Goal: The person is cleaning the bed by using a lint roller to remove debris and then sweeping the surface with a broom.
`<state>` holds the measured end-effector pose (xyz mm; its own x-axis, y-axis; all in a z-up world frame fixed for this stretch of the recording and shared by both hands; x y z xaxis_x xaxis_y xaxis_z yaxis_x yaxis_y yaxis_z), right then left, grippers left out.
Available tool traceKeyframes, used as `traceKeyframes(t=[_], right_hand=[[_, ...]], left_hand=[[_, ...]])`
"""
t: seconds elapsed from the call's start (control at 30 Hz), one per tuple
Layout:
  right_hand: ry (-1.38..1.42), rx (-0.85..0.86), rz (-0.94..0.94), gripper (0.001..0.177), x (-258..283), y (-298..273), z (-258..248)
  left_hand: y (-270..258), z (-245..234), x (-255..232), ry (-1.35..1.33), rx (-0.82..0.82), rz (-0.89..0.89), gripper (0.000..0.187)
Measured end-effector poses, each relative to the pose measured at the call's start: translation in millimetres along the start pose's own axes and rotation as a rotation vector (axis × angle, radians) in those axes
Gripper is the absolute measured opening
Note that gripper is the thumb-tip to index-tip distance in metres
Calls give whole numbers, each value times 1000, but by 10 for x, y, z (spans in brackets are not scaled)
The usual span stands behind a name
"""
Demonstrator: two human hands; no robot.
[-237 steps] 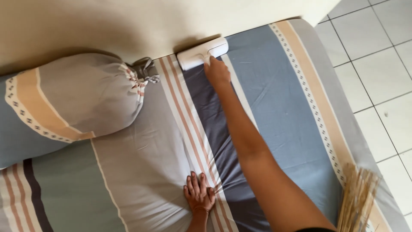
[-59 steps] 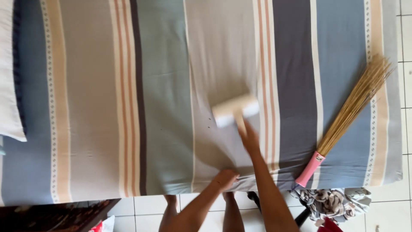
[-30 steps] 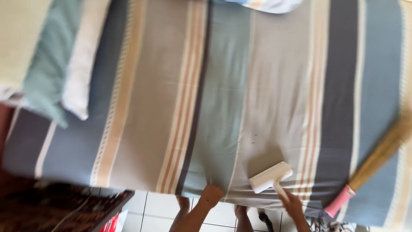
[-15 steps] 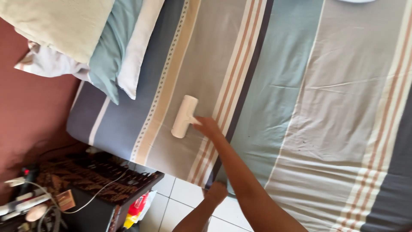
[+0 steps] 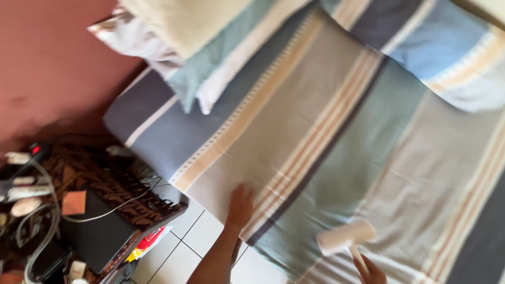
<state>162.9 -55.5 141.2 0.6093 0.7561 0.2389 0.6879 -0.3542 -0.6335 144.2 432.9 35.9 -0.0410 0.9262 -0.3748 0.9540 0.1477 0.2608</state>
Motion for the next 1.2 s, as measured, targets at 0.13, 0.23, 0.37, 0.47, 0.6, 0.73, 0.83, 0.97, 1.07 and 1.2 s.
traceKeyframes(t=[0.13, 0.23, 0.37, 0.47, 0.6, 0.73, 0.83, 0.97, 1.07, 1.2], right_hand=[[110, 46, -450, 33, 1602, 637, 1111], [-111, 146, -852, 48, 3549, 218, 2058], [-202, 207, -1257, 45, 5746, -474, 3404], [-129, 302, -1340, 48, 6905, -1101, 3912], [-82, 437, -1285, 65, 7928, -1406, 4472], [-81, 375, -1251, 39, 8195, -1003, 5070], [-71, 143, -1204, 50, 7960, -460, 5370], [-30, -327, -1744, 19, 7114, -806, 4533], [-236, -206, -1460, 29, 5968, -474, 3674], [-243, 239, -585, 63, 2938, 964, 2577]], left_hand=[[-387, -104, 511, 265, 128, -325, 121], [-478, -83, 553, -7, 643, -370, 117], [-399, -161, 501, -183, 1027, -538, 112], [-404, -255, 605, -274, 668, -366, 95], [-2, -802, 1223, -121, -83, -264, 53], [250, -546, 2418, 31, -3, -525, 97], [493, -771, 2848, 322, -281, -586, 81], [415, -666, 3038, 247, -227, -726, 88], [252, -575, 2892, 217, -168, -802, 87], [163, -590, 2603, 216, -18, -829, 86]])
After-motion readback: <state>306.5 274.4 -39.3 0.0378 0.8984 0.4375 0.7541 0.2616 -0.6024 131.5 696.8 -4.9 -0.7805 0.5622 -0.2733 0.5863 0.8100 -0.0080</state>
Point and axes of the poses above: each hand's wrist, its own y-axis towards the middle knuckle, its own z-axis out of the palm, x = y × z, the point moved 6 cm from there along y, towards the middle knuckle, and after that the axes turned 5 degrees about -y, right-handed, at the moved point
